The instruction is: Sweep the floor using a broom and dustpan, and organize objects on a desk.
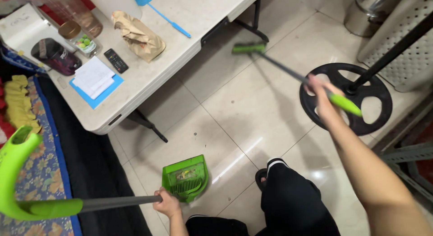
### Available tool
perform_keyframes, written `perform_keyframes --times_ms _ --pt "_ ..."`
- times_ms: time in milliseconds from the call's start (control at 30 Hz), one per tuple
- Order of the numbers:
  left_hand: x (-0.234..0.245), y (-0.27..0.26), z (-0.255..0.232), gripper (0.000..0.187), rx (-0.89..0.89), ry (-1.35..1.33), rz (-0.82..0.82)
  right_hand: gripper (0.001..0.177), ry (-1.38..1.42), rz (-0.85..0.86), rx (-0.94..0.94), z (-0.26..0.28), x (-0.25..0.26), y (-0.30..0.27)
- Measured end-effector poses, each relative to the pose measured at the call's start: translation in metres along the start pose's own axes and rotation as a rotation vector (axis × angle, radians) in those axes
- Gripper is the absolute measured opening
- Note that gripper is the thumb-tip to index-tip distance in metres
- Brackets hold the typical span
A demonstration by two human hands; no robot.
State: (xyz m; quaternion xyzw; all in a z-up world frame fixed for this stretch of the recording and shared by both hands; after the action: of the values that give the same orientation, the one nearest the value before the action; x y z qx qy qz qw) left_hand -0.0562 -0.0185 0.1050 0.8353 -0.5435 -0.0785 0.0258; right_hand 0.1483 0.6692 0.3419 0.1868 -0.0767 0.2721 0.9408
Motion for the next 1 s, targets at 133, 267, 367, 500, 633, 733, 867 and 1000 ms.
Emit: perform_keyframes --times_ms 133,267,367,500,633,733,867,1000 --pt "-0.002 -0.006 -0.006 0.037 0.039 -0.040 -0.010 0.021 0.266 0.015 0.047 -0.096 -0.061 0.091" --pt "-0.005 -0.006 -0.010 0.035 0.006 -0.056 0.018 0.018 -0.146 0.069 0.354 -0.067 -0.078 0.079" --pt "0.002 -0.008 -0.004 0.033 0.007 -0.052 0.008 0.018 -0.433 0.074 0.339 -0.021 -0.061 0.034" --pt "0.004 -0.001 0.011 0.026 -0.007 -0.098 -0.001 0.018 -0.517 0.123 0.224 0.023 0.009 -0.024" --pt "0.005 -0.006 0.009 0.030 0.017 -0.061 0.032 0.020 -0.178 0.128 -0.060 0.046 0.073 -0.076" --pt "0.001 -0.004 -0.001 0.035 0.001 -0.026 0.026 0.019 0.192 -0.073 -0.197 0.018 0.110 -0.084" --pt "-0.002 -0.005 -0.006 0.035 -0.064 0.024 0.031 0.018 0.354 -0.172 -0.094 -0.003 0.111 -0.050" --pt "0.003 -0.002 0.007 0.032 -0.097 0.016 0.031 0.017 0.237 -0.123 0.088 -0.033 0.067 0.028"
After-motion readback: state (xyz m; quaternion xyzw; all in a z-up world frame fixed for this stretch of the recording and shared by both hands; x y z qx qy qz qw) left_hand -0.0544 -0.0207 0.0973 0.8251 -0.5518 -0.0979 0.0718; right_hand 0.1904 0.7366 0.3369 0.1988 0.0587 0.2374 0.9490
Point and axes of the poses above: each hand's wrist, its own y-axis towards the middle knuckle, its own x-axis out of the back of the hand, z = x × y, the point moved 10 cm from there along y, towards the middle knuckle, and after that the axes turned 6 degrees about -y, right-handed, at the moved point
